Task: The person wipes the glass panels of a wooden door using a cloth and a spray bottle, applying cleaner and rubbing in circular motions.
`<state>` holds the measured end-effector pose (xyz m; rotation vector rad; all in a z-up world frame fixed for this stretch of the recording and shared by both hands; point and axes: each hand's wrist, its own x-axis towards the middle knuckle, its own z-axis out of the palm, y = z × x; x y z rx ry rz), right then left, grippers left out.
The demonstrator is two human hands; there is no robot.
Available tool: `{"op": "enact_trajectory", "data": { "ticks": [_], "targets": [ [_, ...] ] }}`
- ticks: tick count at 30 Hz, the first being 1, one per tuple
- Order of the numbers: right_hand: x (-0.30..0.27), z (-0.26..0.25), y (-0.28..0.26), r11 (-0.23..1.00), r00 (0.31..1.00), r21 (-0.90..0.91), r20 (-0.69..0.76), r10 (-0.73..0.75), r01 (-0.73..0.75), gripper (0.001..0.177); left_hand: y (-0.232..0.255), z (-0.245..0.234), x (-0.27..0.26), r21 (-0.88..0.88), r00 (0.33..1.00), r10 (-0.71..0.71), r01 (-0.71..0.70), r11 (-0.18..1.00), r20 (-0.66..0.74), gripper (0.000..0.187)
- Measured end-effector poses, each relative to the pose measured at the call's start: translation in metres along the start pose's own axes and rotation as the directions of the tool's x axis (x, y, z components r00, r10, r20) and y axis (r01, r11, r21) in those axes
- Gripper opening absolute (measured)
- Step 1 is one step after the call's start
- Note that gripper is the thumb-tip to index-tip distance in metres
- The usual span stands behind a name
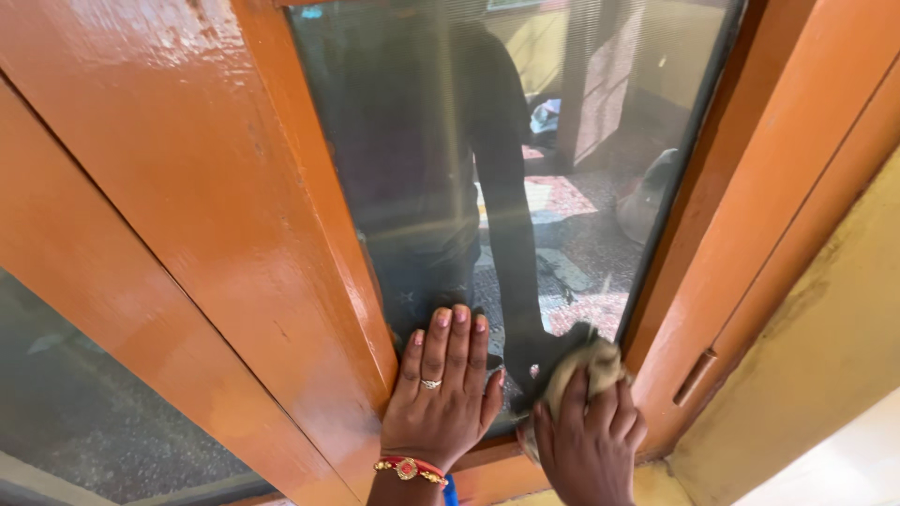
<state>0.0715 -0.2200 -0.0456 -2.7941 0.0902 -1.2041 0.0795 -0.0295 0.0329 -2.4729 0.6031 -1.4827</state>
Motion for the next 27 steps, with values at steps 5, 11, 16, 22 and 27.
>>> {"op": "enact_trajectory", "data": {
  "ticks": [5, 11, 16, 22, 27],
  "targets": [
    [0.055, -0.014, 0.01, 0.989, 0.984, 0.083, -0.143, -0.108, 0.12, 0.071, -0.003, 0.003, 0.001, 0.004, 1.0, 0.0, 0.0, 1.0, -0.018, 0.063],
    [0.18, -0.095, -0.017, 0.916, 0.825, 0.144, -0.503, -0.259, 0.375, 0.061, -0.002, -0.007, 0.008, -0.033, 1.0, 0.004, -0.004, 0.999, -0.002, 0.064],
    [0.124, -0.071, -0.023, 0.687, 0.638, -0.038, -0.338, -0.692, 0.726, 0.026, 0.001, -0.029, -0.006, -0.049, 0.998, -0.041, 0.039, 0.998, -0.043, 0.06],
    [0.16, -0.105, -0.033, 0.571, 0.52, 0.025, -0.446, -0.728, 0.821, 0.027, -0.031, -0.03, -0.053, -0.099, 0.986, -0.126, 0.115, 0.988, -0.109, 0.066],
    [0.169, -0.116, -0.089, 0.737, 0.685, 0.112, -0.483, -0.546, 0.666, 0.035, -0.029, -0.005, -0.072, -0.37, 0.944, -0.255, 0.165, 0.914, -0.209, 0.077]
  ]
}}
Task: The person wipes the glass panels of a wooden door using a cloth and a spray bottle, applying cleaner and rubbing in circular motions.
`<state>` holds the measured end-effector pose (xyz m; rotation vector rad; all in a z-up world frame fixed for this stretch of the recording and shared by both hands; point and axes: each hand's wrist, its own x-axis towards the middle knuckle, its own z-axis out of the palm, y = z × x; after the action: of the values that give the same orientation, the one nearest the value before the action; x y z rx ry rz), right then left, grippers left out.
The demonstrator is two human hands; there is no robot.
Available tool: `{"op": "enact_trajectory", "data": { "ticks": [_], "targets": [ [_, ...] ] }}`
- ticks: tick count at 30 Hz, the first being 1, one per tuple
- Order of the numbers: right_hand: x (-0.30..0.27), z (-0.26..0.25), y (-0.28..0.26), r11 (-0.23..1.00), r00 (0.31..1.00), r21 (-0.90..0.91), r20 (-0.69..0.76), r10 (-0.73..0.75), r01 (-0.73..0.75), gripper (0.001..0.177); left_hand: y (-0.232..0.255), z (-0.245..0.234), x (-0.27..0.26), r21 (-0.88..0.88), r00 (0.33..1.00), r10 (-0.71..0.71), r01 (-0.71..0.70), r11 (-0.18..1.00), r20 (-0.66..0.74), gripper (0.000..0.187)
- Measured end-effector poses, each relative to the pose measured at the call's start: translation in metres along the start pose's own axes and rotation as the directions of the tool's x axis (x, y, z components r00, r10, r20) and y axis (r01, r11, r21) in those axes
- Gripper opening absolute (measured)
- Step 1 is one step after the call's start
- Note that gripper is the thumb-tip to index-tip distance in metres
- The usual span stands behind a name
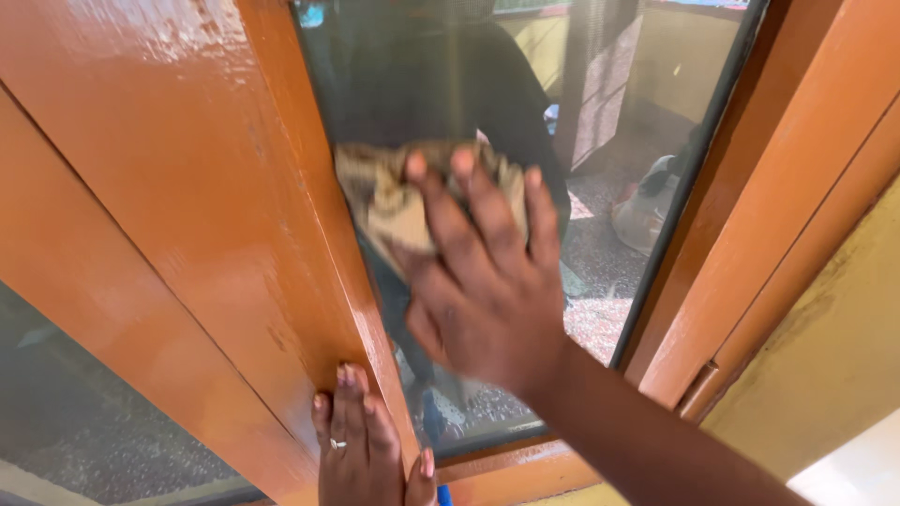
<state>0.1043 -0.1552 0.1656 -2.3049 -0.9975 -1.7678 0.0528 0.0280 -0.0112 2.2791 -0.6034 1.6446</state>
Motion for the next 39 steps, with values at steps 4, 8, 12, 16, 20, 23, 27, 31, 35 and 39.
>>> {"op": "enact_trajectory", "data": {
  "ticks": [4, 8, 12, 16, 20, 23, 27, 31, 35, 39],
  "targets": [
    [-0.089, 0.023, -0.037, 0.984, 0.986, 0.111, 0.076, -0.147, 0.138, 0.039, -0.013, 0.002, -0.008, 0.017, 0.997, 0.065, -0.065, 0.998, 0.03, 0.077],
    [-0.207, 0.053, -0.048, 0.914, 0.898, 0.146, 0.181, -0.4, 0.378, 0.032, -0.017, 0.003, -0.003, 0.119, 0.99, 0.115, -0.124, 0.985, 0.078, 0.074],
    [-0.272, 0.083, -0.034, 0.77, 0.757, 0.418, 0.242, -0.607, 0.483, 0.032, 0.01, 0.001, 0.013, 0.21, 0.988, 0.087, -0.112, 0.971, 0.126, 0.066],
    [-0.309, 0.09, -0.025, 0.792, 0.8, 0.408, 0.203, -0.564, 0.454, 0.027, 0.041, 0.023, 0.035, 0.245, 0.95, 0.267, -0.301, 0.922, 0.16, 0.066],
    [-0.313, 0.065, 0.014, 0.775, 0.81, 0.525, 0.245, -0.533, 0.351, 0.027, 0.034, 0.024, 0.04, 0.325, 0.911, 0.249, -0.357, 0.876, 0.328, 0.065],
    [-0.296, 0.017, 0.067, 0.79, 0.73, 0.403, 0.334, -0.596, 0.461, 0.031, 0.025, 0.025, 0.037, 0.328, 0.876, 0.325, -0.443, 0.834, 0.356, 0.064],
    [-0.236, -0.032, 0.1, 0.869, 0.561, 0.305, 0.669, -0.487, 0.391, 0.025, 0.022, 0.035, 0.033, 0.3, 0.879, 0.344, -0.443, 0.845, 0.33, 0.064],
    [-0.15, -0.06, 0.124, 0.962, 0.963, -0.085, 0.098, -0.252, 0.261, 0.015, 0.02, 0.043, 0.029, 0.298, 0.889, 0.356, -0.436, 0.849, 0.288, 0.063],
    [-0.124, -0.036, 0.088, 0.935, 0.98, -0.326, 0.086, 0.178, -0.141, 0.04, 0.019, 0.046, 0.023, 0.32, 0.891, 0.363, -0.44, 0.839, 0.272, 0.062],
    [-0.122, -0.014, 0.08, 0.983, 0.958, -0.081, 0.252, -0.139, 0.165, 0.017, 0.015, 0.054, 0.024, 0.341, 0.878, 0.402, -0.472, 0.813, 0.258, 0.062]
  ]
}}
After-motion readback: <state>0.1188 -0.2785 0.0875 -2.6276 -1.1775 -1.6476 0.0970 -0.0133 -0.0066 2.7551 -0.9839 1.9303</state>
